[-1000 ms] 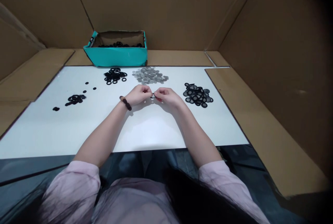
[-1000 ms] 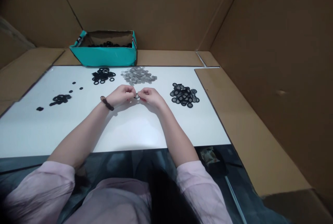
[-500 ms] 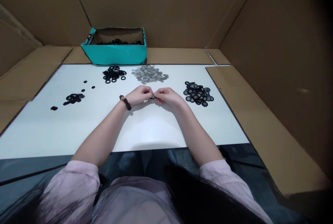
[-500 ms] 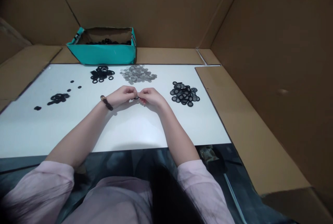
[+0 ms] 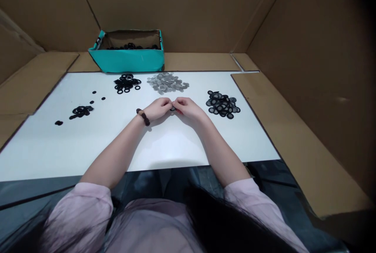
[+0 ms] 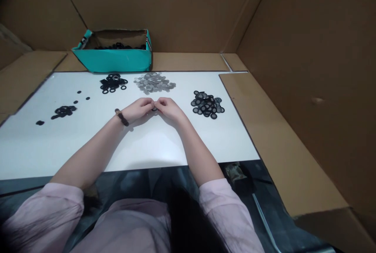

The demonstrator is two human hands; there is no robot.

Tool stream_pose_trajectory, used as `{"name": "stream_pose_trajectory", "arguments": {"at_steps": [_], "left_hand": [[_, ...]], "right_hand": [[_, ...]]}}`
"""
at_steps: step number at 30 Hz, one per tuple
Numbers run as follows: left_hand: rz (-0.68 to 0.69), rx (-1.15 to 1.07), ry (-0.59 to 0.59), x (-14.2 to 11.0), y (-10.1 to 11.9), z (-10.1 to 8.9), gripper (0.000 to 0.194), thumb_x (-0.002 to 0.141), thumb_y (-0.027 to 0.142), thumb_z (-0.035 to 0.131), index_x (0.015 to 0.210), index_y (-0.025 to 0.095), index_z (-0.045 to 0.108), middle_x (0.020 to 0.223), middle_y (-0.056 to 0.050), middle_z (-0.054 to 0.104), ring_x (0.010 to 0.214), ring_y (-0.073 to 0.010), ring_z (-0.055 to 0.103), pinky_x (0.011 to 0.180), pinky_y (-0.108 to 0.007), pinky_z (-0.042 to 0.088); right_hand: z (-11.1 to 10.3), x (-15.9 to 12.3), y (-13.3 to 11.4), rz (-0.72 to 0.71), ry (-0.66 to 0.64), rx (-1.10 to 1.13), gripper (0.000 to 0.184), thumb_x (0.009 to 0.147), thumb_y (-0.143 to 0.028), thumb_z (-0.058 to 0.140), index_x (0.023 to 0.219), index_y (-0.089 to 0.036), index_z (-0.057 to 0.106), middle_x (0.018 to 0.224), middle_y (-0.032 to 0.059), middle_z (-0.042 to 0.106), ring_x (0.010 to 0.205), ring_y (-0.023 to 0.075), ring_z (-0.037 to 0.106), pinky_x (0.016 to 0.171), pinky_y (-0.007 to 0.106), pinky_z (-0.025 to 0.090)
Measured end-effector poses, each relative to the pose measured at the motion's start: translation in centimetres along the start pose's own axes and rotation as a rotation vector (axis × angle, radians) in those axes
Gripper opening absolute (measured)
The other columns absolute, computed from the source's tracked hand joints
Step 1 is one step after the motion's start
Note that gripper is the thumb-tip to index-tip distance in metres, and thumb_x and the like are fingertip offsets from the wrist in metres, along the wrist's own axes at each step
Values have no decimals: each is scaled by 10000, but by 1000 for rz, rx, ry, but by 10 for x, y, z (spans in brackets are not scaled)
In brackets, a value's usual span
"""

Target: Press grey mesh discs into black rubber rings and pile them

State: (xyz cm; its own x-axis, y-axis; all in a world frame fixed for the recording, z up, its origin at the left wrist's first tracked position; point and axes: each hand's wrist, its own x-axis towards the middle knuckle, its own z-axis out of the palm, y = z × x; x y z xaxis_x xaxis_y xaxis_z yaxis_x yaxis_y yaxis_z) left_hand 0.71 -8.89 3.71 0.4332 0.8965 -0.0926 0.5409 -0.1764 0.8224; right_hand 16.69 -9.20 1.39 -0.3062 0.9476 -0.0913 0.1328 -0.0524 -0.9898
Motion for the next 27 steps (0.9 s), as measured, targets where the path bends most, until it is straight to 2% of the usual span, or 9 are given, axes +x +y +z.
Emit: {"name": "stream_pose_trajectory", "arguments": {"at_steps": [4, 8, 13, 18, 23, 25, 27], "left_hand": [[36, 26, 8, 0, 0, 2, 226, 845, 322, 435, 666, 186, 457, 607, 18, 472, 584, -122, 420, 549, -234, 327], [61, 51, -23, -3, 6, -5, 222, 854, 295, 439, 662, 185, 447, 609, 26, 455, 591, -119, 408, 570, -234, 320], [93, 70, 26, -3, 8, -11, 175, 841, 253, 433, 681, 183, 452, 609, 30, 449, 604, -120, 403, 589, -237, 307], [69, 105, 109, 0, 4, -6, 173, 815, 247, 455, 653, 191, 430, 619, 25, 458, 610, -126, 401, 596, -247, 297], [66, 69, 147, -1, 6, -3, 179, 810, 240, 451, 642, 193, 412, 624, 20, 473, 615, -126, 415, 600, -248, 316], [41, 38, 104, -2, 7, -6, 179, 802, 249, 464, 637, 190, 427, 602, 21, 470, 591, -121, 421, 573, -244, 320], [13, -4, -8, -4, 9, -11, 153, 780, 250, 494, 645, 181, 467, 581, 23, 479, 549, -110, 422, 537, -238, 319]], "right_hand": [[1, -2, -3, -28, 7, -5, 336, 835, -285, 600, 559, -180, 441, 504, -47, 415, 494, 68, 348, 502, 225, 286], [2, -6, -9, -45, 3, 103, 298, 819, -253, 591, 565, -183, 453, 496, -58, 384, 491, 68, 332, 514, 231, 299], [-1, -6, -10, -75, 44, 72, 272, 788, -290, 628, 580, -178, 492, 502, -52, 405, 490, 70, 330, 505, 239, 290], [3, -4, -6, -85, 95, 3, 292, 789, -329, 630, 578, -177, 498, 508, -41, 426, 505, 78, 357, 504, 238, 290], [7, -4, -3, -80, 84, 27, 420, 824, -395, 601, 508, -191, 416, 489, -34, 392, 501, 80, 336, 505, 243, 292], [6, -3, -4, -76, 69, 7, 458, 820, -439, 608, 497, -194, 397, 484, -35, 374, 496, 78, 317, 495, 245, 270], [3, -4, -5, -72, 53, -18, 471, 813, -467, 618, 503, -194, 391, 488, -42, 349, 492, 75, 293, 490, 249, 247]]}}
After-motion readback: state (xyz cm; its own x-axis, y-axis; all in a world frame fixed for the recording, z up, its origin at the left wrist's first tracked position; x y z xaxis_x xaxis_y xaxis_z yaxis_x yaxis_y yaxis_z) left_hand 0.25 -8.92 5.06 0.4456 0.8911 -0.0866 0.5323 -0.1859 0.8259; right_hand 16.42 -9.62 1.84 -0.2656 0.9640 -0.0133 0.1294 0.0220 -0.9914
